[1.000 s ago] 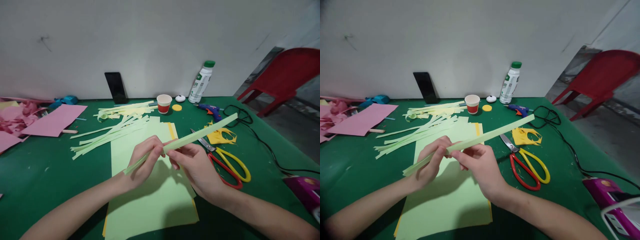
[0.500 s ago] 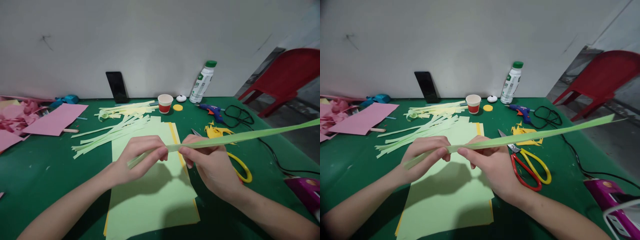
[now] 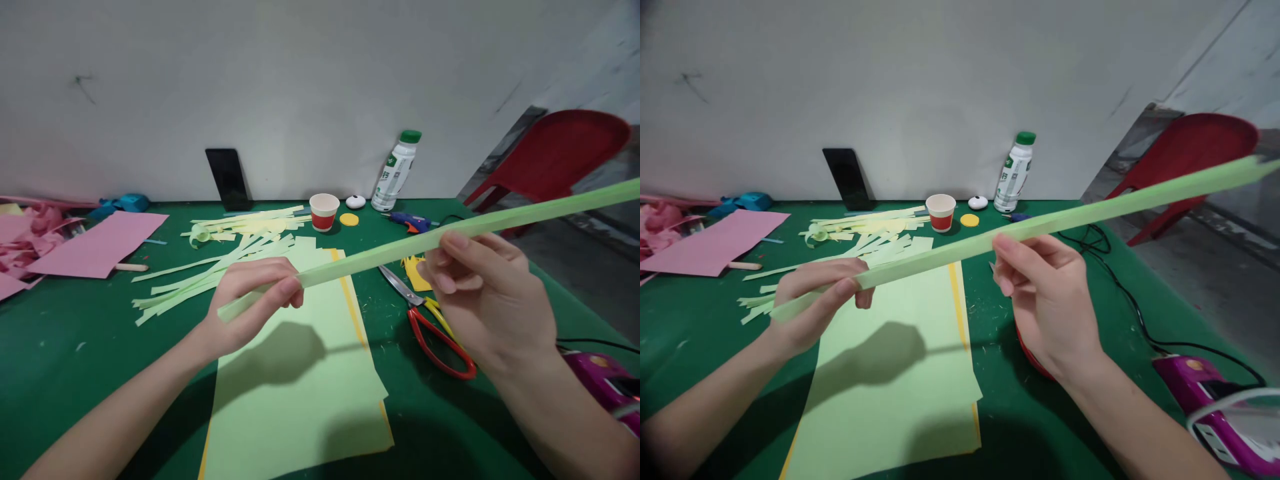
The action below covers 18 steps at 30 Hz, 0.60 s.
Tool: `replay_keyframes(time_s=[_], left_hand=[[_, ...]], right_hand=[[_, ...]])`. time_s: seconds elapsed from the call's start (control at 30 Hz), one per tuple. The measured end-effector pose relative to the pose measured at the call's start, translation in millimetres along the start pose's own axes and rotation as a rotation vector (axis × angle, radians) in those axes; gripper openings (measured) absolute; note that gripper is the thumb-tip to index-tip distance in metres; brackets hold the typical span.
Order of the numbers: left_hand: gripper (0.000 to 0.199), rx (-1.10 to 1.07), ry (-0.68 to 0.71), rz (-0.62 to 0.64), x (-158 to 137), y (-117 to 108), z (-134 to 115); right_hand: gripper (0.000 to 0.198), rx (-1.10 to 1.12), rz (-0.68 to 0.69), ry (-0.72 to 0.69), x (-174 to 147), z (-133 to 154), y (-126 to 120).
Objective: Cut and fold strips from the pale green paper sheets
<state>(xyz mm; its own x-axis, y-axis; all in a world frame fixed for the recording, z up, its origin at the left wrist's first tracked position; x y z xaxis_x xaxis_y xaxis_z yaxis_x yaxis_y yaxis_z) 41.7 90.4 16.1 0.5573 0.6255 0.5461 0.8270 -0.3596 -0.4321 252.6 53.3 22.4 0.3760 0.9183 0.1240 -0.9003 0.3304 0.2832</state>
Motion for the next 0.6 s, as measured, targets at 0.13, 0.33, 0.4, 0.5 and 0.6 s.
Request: replay_keyframes(time_s=[0.13, 0.33, 0.4, 0.5, 0.6], left_hand=[[0.032, -0.002, 0.006, -0.049, 1.3, -8.1, 3.7], [0.03, 0.091, -0.225, 0.597, 0.5, -20.6, 29.4], [0.034, 0.056, -0.325, 0.564, 1.8, -25.1, 37.3], [0.026, -0.185, -0.368, 0.235, 6.8, -22.5, 32.7], [0.021, -0.27, -0.378, 0.205, 4.7, -0.3, 11.8]], right_hand=[[0.024, -0.039, -0.025, -0.075, 5.5, 8.1, -5.8], [0.026, -0.023, 0.026, -0.06, 6.0, 7.2, -2.7], [0.025, -0.044, 0.079, -0.033, 1.2, 1.7, 3.5], [0.017, -0.116, 0.203, 0.034, -10.2, -11.3, 15.8], [0.01, -0.187, 0.331, 0.123, -22.2, -25.0, 26.3]])
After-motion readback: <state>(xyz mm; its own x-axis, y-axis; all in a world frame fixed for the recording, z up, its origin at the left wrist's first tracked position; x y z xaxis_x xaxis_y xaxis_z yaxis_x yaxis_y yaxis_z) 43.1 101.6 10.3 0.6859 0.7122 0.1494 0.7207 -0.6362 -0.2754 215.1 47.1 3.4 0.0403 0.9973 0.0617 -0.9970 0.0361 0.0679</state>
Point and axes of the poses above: each hand's wrist, its own x-axis towards the middle knuckle, its own y-axis out of the palm, z = x × y, the point moved 4 cm from there along x, towards the middle knuckle, and after that the axes turned 1 degree about y, right-handed, at the moved point
